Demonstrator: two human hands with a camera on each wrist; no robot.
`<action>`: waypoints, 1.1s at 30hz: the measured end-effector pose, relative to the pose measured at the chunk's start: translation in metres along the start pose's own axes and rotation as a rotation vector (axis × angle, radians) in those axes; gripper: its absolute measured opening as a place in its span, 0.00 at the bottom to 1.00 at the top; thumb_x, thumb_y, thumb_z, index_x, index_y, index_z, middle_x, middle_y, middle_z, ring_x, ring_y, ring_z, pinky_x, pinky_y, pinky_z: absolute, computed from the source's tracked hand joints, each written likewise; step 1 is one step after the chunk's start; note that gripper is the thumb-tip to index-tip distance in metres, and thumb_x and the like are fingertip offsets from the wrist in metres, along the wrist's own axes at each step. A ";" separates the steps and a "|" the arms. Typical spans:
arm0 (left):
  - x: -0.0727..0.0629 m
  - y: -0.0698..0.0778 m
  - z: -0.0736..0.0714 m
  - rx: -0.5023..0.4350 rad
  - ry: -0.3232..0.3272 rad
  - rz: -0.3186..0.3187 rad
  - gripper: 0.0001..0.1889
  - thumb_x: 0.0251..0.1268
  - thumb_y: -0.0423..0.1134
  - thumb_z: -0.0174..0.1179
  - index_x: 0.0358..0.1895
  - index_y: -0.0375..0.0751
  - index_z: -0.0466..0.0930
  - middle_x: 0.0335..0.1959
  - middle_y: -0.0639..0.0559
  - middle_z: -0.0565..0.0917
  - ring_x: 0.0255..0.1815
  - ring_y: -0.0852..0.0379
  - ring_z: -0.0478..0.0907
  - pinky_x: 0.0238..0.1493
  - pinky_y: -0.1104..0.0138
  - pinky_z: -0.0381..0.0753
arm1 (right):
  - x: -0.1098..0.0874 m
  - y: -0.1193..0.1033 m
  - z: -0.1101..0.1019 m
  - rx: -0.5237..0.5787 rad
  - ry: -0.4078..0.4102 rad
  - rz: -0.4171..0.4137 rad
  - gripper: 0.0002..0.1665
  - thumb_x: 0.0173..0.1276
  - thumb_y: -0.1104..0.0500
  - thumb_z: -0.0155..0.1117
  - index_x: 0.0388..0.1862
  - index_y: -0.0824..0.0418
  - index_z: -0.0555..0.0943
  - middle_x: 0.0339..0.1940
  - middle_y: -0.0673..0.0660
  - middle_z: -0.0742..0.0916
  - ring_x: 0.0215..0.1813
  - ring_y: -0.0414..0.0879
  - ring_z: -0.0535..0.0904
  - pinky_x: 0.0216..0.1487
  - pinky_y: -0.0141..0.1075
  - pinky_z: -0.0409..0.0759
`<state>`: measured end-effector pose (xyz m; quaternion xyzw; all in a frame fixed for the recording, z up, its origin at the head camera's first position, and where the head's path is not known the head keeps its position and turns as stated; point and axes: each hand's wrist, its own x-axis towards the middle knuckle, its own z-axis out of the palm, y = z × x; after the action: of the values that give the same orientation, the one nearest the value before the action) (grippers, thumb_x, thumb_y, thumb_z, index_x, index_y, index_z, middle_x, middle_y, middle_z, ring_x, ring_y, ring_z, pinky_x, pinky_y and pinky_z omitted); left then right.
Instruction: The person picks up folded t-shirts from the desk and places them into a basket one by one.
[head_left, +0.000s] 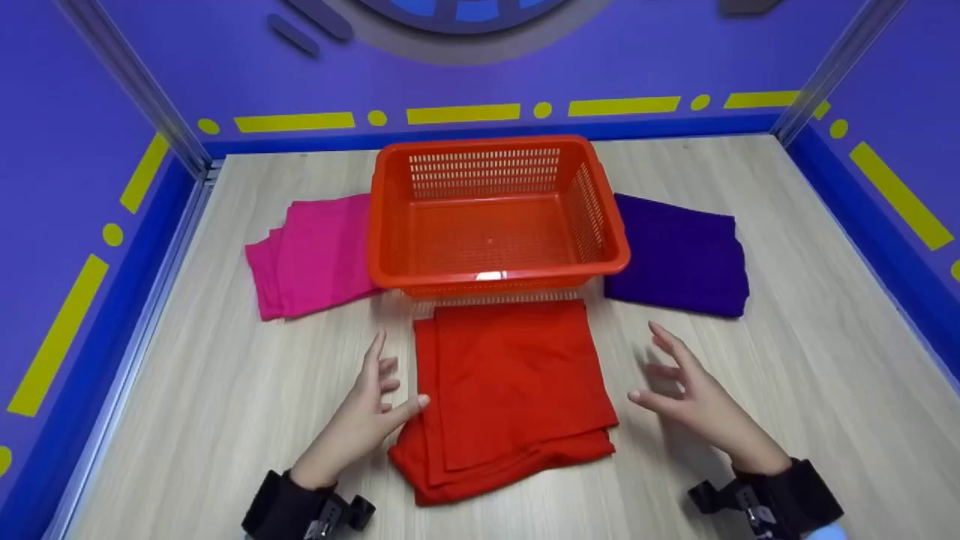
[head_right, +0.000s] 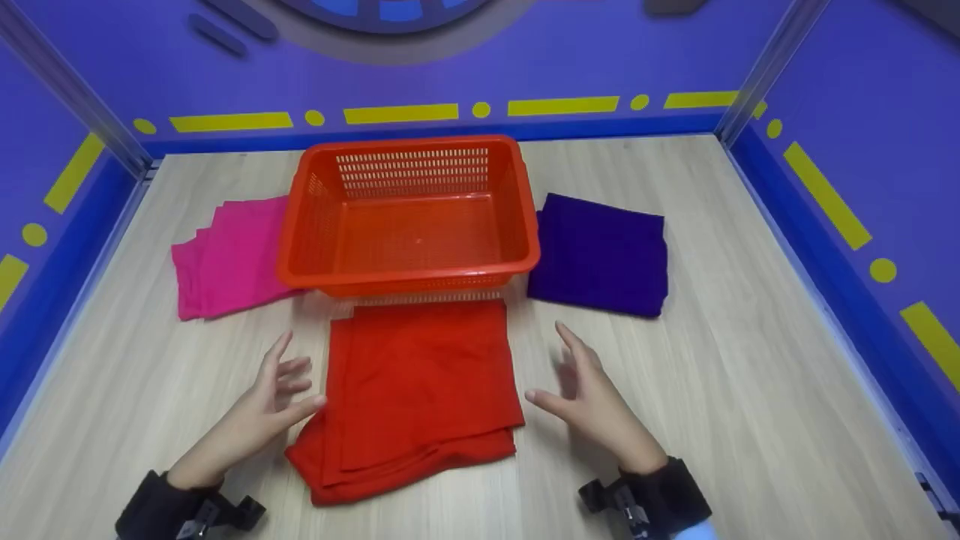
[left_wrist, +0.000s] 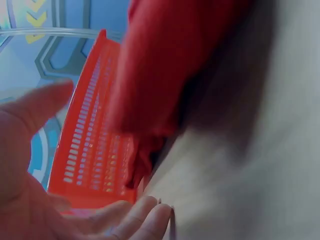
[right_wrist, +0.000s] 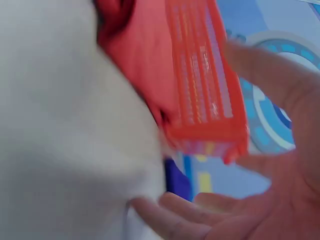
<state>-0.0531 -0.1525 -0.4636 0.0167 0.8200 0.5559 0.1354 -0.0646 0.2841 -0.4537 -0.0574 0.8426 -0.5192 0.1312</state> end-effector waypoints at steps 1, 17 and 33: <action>-0.001 0.000 0.001 -0.010 -0.007 -0.022 0.56 0.66 0.44 0.70 0.82 0.41 0.34 0.73 0.28 0.63 0.66 0.34 0.72 0.61 0.43 0.76 | 0.001 -0.001 0.002 0.087 -0.015 0.040 0.58 0.67 0.59 0.73 0.84 0.56 0.46 0.79 0.72 0.57 0.70 0.70 0.69 0.59 0.54 0.80; -0.014 0.010 0.015 -0.180 -0.114 -0.222 0.45 0.71 0.47 0.61 0.79 0.28 0.47 0.69 0.30 0.71 0.72 0.34 0.65 0.72 0.40 0.61 | 0.019 0.004 0.022 0.796 -0.387 0.301 0.37 0.81 0.61 0.48 0.80 0.71 0.47 0.61 0.58 0.83 0.59 0.54 0.82 0.56 0.50 0.83; 0.011 -0.007 0.045 -0.476 -0.166 -0.150 0.44 0.67 0.33 0.64 0.80 0.41 0.46 0.61 0.39 0.79 0.54 0.49 0.82 0.56 0.60 0.80 | 0.043 -0.002 0.071 0.889 -0.339 0.422 0.33 0.75 0.63 0.59 0.74 0.61 0.57 0.56 0.59 0.85 0.57 0.51 0.83 0.60 0.48 0.81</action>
<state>-0.0524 -0.1122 -0.4875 -0.0309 0.6512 0.7182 0.2432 -0.0864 0.2123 -0.4892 0.0916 0.5009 -0.7725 0.3795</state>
